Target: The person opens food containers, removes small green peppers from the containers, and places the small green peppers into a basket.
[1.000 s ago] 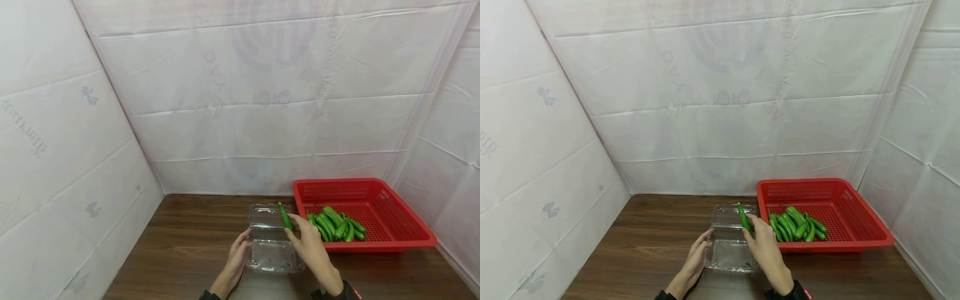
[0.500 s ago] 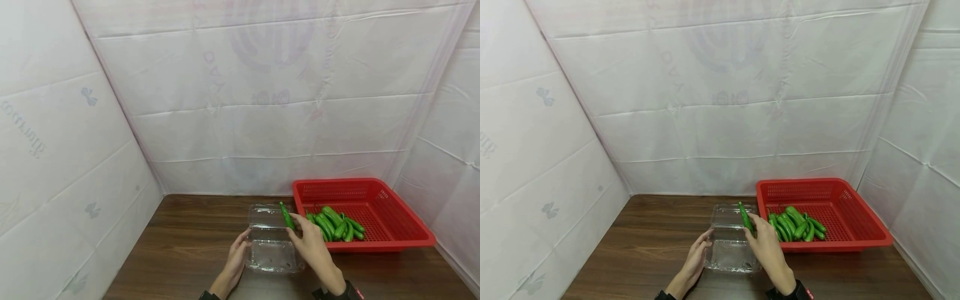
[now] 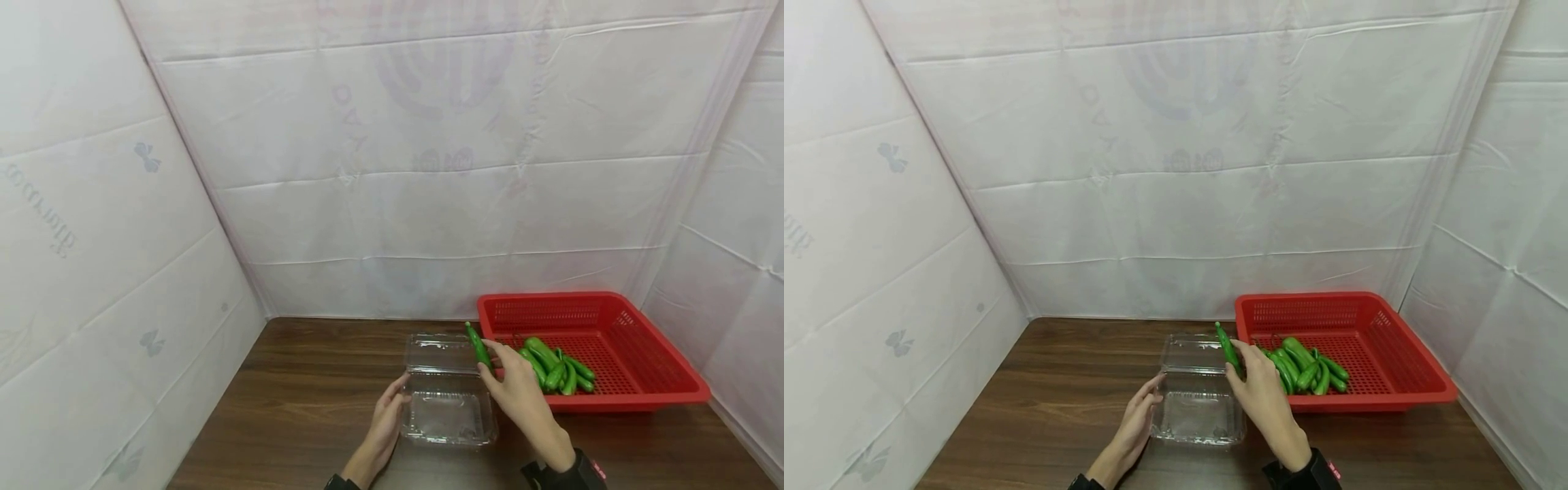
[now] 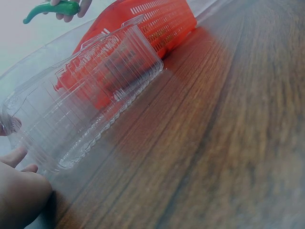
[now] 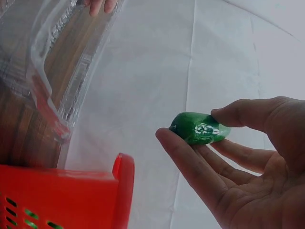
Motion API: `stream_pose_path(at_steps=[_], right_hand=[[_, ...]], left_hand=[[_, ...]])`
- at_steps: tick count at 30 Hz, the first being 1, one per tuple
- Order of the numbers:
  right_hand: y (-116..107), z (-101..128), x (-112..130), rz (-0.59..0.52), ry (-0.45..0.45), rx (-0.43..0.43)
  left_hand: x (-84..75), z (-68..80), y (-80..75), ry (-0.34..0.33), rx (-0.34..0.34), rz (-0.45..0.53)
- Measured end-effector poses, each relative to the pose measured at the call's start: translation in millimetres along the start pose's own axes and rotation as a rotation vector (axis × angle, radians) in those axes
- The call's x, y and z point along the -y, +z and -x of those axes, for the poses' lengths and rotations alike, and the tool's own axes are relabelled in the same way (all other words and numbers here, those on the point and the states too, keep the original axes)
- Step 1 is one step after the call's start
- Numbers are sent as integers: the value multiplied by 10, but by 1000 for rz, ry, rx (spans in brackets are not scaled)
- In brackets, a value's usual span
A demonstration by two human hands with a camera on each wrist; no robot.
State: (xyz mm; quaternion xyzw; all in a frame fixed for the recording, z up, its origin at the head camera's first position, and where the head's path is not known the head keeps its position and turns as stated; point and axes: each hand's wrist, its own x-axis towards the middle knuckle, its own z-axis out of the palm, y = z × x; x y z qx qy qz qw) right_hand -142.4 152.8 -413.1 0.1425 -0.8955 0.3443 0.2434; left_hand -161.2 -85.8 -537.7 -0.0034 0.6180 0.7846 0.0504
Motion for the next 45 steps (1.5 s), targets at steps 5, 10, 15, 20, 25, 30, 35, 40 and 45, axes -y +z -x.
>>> stream_pose_path(at_steps=[5, 10, 15, 20, 25, 30, 35, 40, 45], right_hand=[[-52, 0, -13, -3, -8, -20], [-63, 10, -17, -8, -13, -40], [-59, 19, -12, -12, -22, -50], [-78, 18, -10, -11, -25, -77], [-98, 7, -18, -20, -23, -89], [-117, 7, -44, -29, -38, -107], [-131, 25, -79, -33, -47, -122], [-133, 45, -107, -26, -53, -137], [-144, 51, -133, -20, -59, -151]], left_hand=[[-13, 5, 2, -10, 1, -2], [-17, 11, -1, 2, 9, -2], [-13, 11, -5, 1, 4, -3], [-3, 8, -4, 8, 4, 4], [-18, 3, 0, 1, 1, 2], [-17, 7, -5, -3, 6, -2], [-4, 20, -14, 6, 11, 2], [1, 21, -15, 14, 12, 6], [-1, 13, -12, 11, 15, 3]])
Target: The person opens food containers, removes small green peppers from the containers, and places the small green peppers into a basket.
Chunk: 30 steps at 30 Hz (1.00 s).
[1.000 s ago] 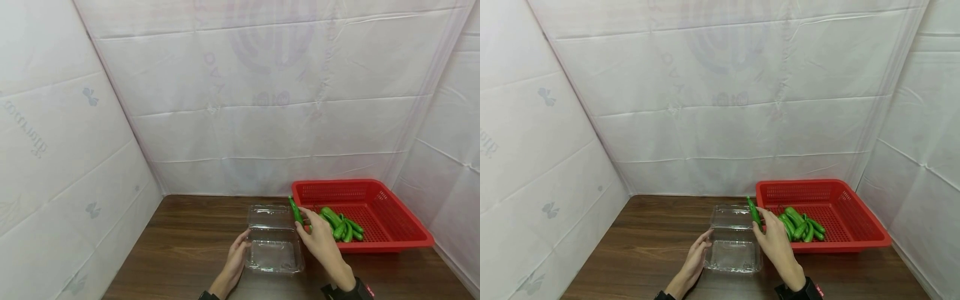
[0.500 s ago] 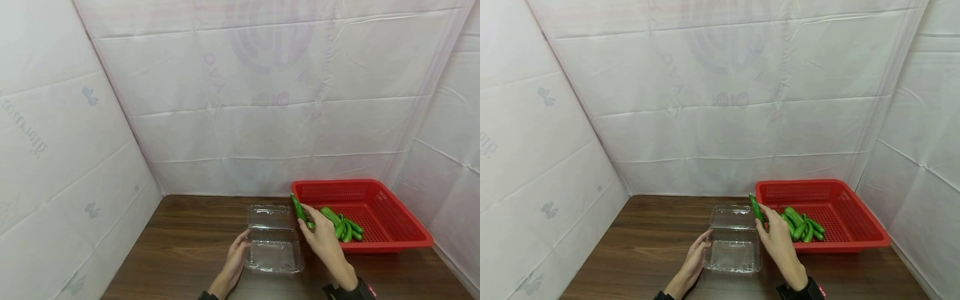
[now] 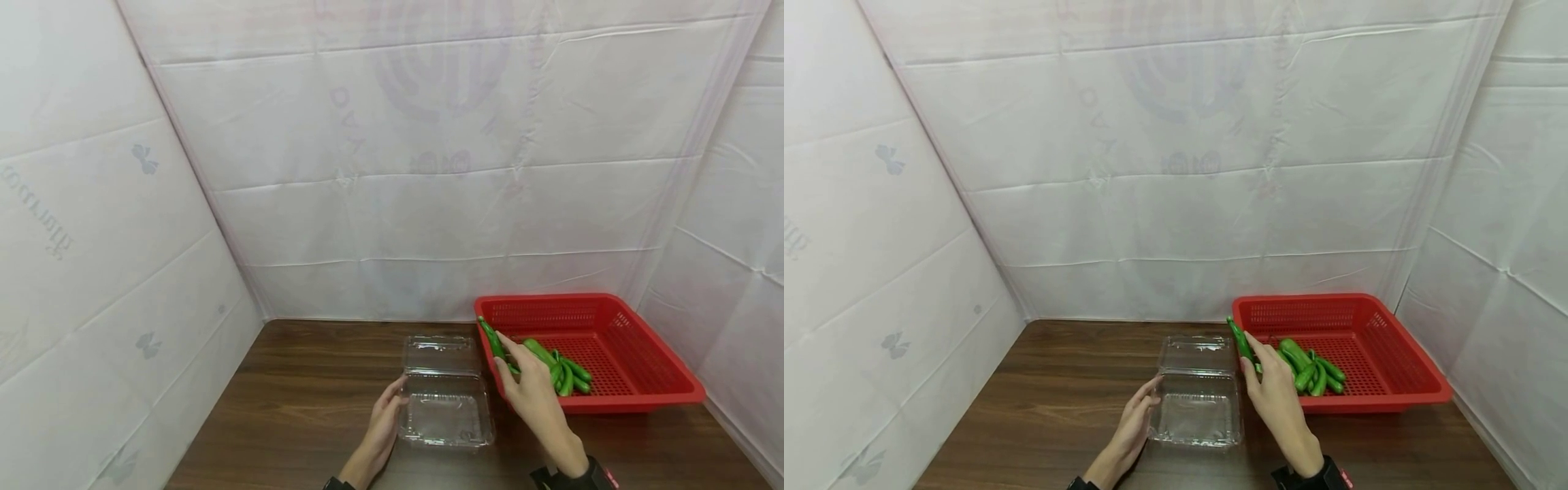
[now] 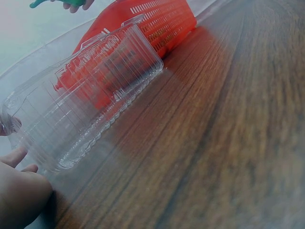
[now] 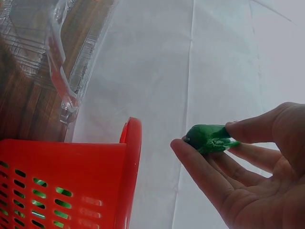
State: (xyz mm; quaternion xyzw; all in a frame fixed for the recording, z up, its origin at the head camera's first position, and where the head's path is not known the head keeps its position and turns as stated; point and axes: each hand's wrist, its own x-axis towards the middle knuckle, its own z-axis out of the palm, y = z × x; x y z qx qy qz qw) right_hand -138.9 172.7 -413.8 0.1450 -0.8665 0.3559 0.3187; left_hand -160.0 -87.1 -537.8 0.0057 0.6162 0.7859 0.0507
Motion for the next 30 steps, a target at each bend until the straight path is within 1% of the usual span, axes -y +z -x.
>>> stream_pose_path(at_steps=[10, 12, 20, 25, 30], right_hand=[[-38, -16, -61, 40, -48, -41], [-46, -20, -71, 45, -46, -47], [-96, -30, -96, 46, 0, -27], [-121, -16, -107, 16, 17, -2], [-131, 0, -122, 5, 60, 25]], left_hand=[[-3, 0, 1, -6, -7, -20], [-2, -1, 0, -8, -7, -16], [12, -11, -13, -2, -3, -18], [3, -18, -10, -13, -8, -13], [-5, -19, -7, -11, -6, -18]])
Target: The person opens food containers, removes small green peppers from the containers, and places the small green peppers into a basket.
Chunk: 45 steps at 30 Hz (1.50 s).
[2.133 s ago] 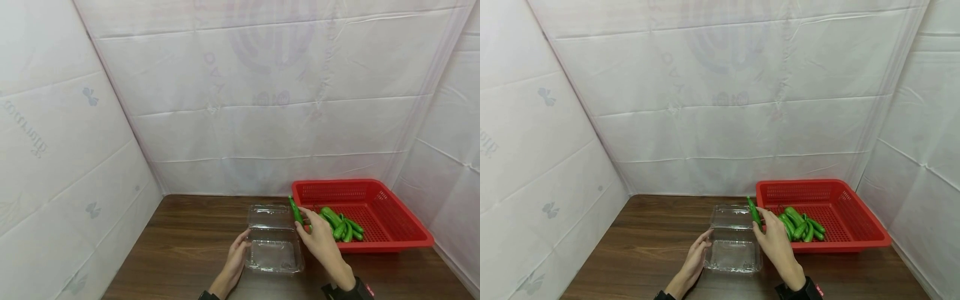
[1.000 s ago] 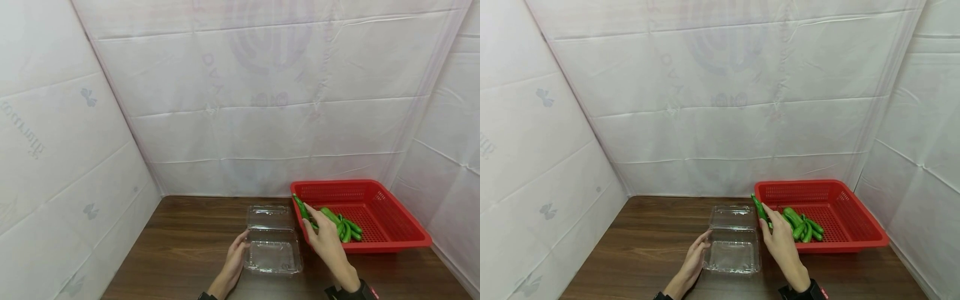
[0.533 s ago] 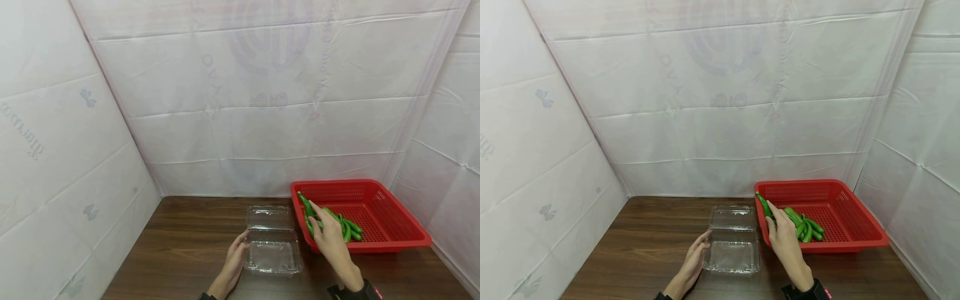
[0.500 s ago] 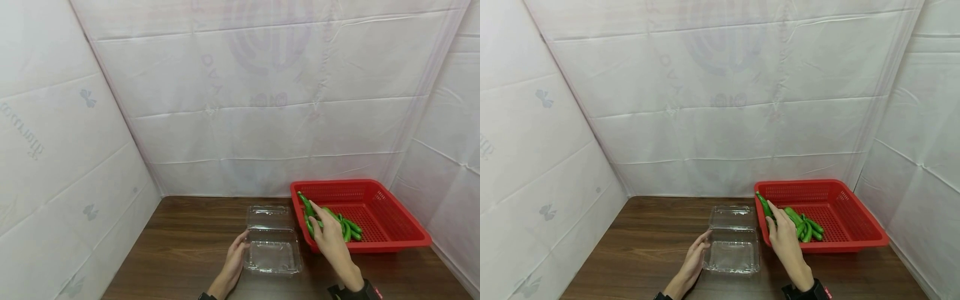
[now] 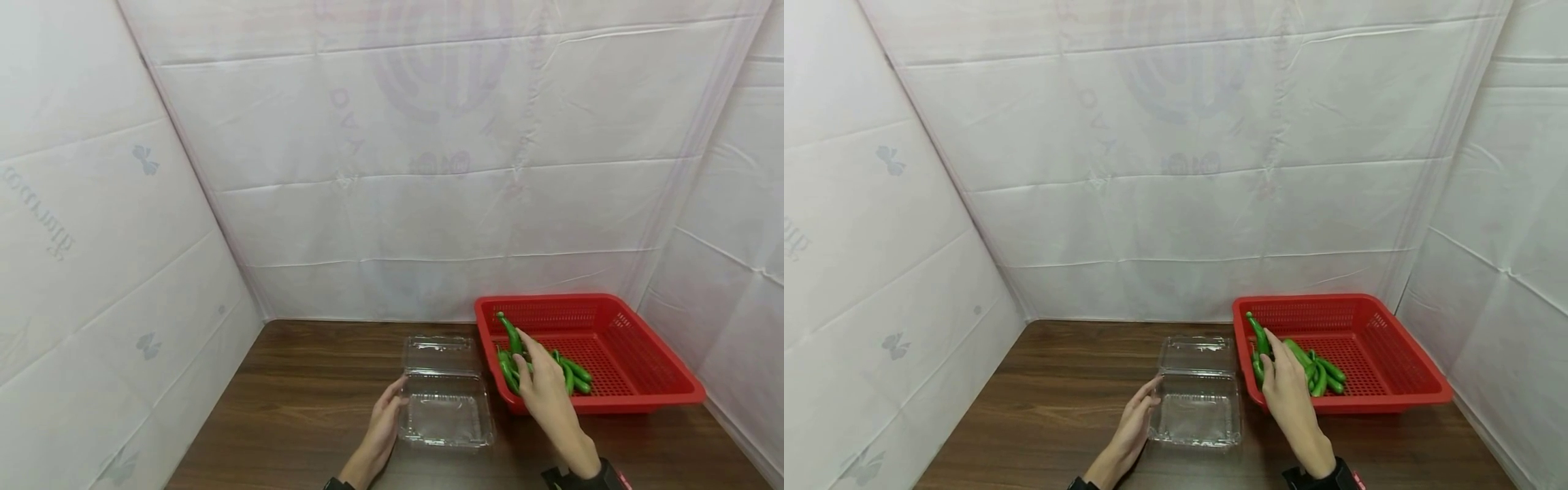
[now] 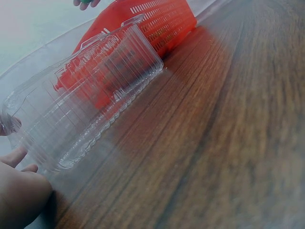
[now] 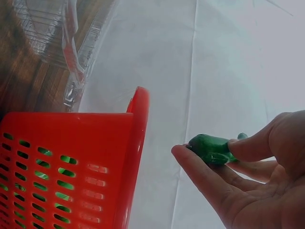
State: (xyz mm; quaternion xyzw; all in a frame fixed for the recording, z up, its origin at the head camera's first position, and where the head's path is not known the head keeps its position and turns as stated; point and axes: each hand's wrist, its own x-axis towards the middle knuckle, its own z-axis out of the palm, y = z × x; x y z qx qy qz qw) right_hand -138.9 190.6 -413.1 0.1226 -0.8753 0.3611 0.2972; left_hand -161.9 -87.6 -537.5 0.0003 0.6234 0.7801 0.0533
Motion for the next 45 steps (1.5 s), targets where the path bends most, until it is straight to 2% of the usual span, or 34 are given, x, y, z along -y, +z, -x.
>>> stream_pose_path(at_steps=[6, 13, 31, 36, 45], right_hand=[[1, 12, -3, 9, 38, 28], [-10, 40, -16, 12, 27, 16], [-64, -20, -56, 10, 24, -9], [-82, -31, -76, 14, 12, -22], [-130, -110, -117, 18, -60, -66]], left_hand=[[-8, -3, -1, -7, 3, 9], [-5, 5, -13, 9, 28, 4], [-31, -25, -46, 13, 6, -1], [-25, -19, -41, 19, 15, 0], [-24, 9, -69, 26, 13, 14]])
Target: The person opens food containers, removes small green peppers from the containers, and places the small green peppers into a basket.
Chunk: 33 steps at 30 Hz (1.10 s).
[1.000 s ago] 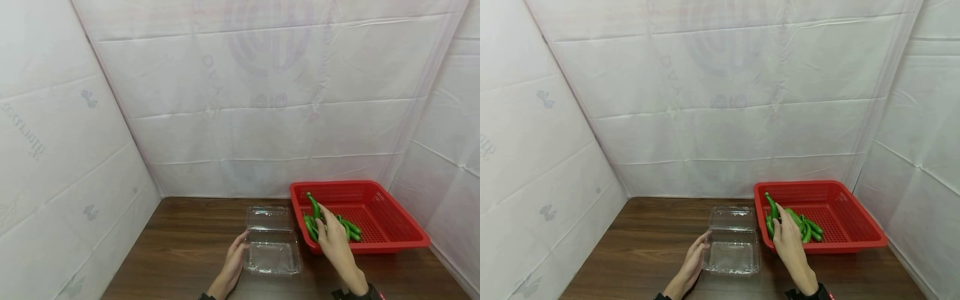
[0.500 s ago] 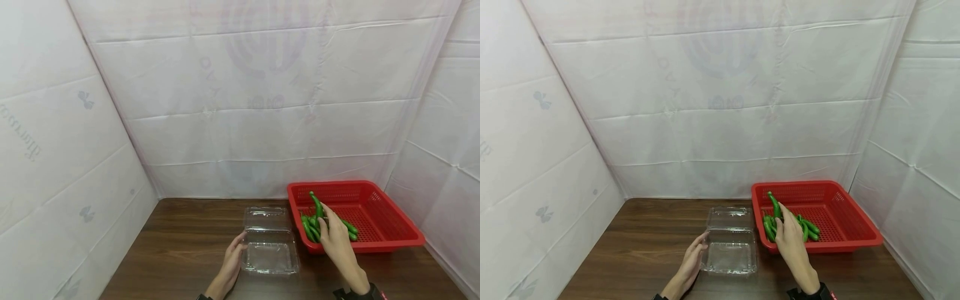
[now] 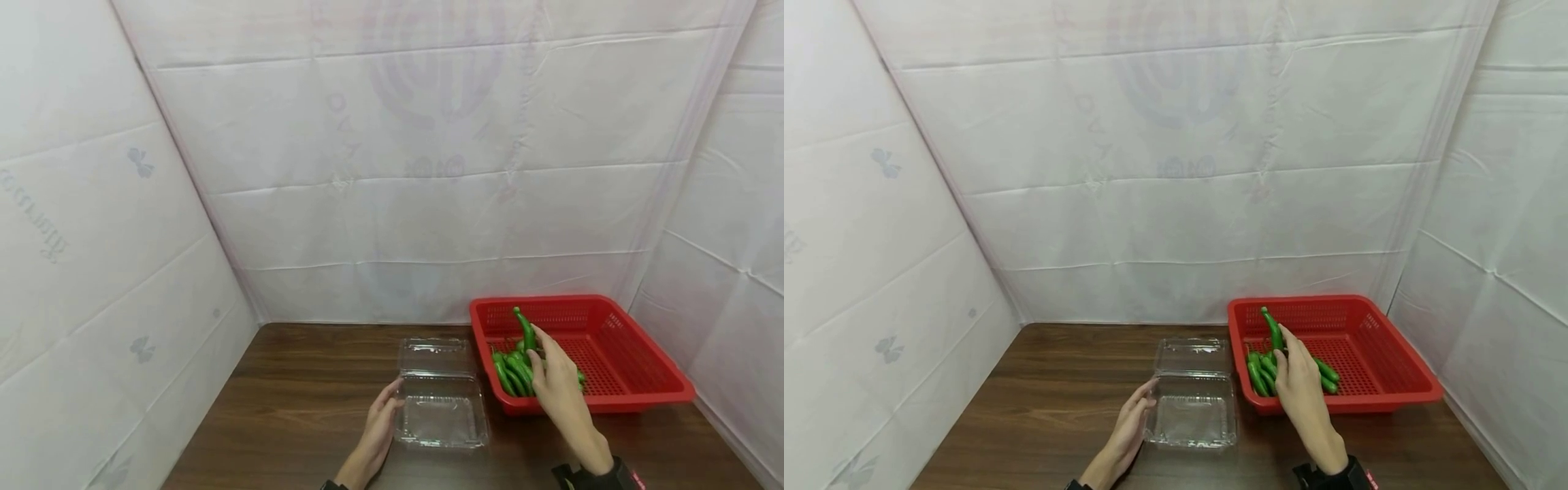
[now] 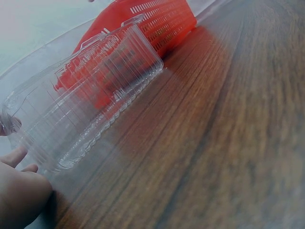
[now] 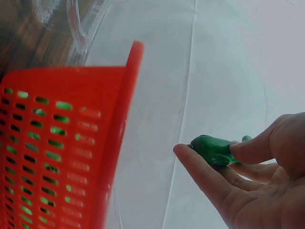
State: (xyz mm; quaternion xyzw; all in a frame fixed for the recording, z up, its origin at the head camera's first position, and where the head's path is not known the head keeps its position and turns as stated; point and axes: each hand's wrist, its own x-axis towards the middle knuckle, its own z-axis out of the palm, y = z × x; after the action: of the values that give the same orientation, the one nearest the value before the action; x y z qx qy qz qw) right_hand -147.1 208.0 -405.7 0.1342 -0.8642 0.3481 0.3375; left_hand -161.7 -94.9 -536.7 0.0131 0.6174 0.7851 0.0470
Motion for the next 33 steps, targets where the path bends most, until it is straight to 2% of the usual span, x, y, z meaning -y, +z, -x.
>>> stream_pose_path(at_steps=[10, 14, 19, 26, 33], right_hand=[[-126, -64, -98, 30, 2, -8], [-158, -86, -138, 44, -3, -18], [-221, -75, -180, 67, -9, -33], [-346, -101, -269, 107, -18, -84], [-373, -142, -372, 100, -37, -95]], left_hand=[[-2, 25, -32, -2, -23, -6], [5, 32, -33, 19, -29, -2], [16, 36, -28, 21, -21, 2], [48, -56, 69, 29, 25, 15], [46, -68, 115, 31, 19, 13]])
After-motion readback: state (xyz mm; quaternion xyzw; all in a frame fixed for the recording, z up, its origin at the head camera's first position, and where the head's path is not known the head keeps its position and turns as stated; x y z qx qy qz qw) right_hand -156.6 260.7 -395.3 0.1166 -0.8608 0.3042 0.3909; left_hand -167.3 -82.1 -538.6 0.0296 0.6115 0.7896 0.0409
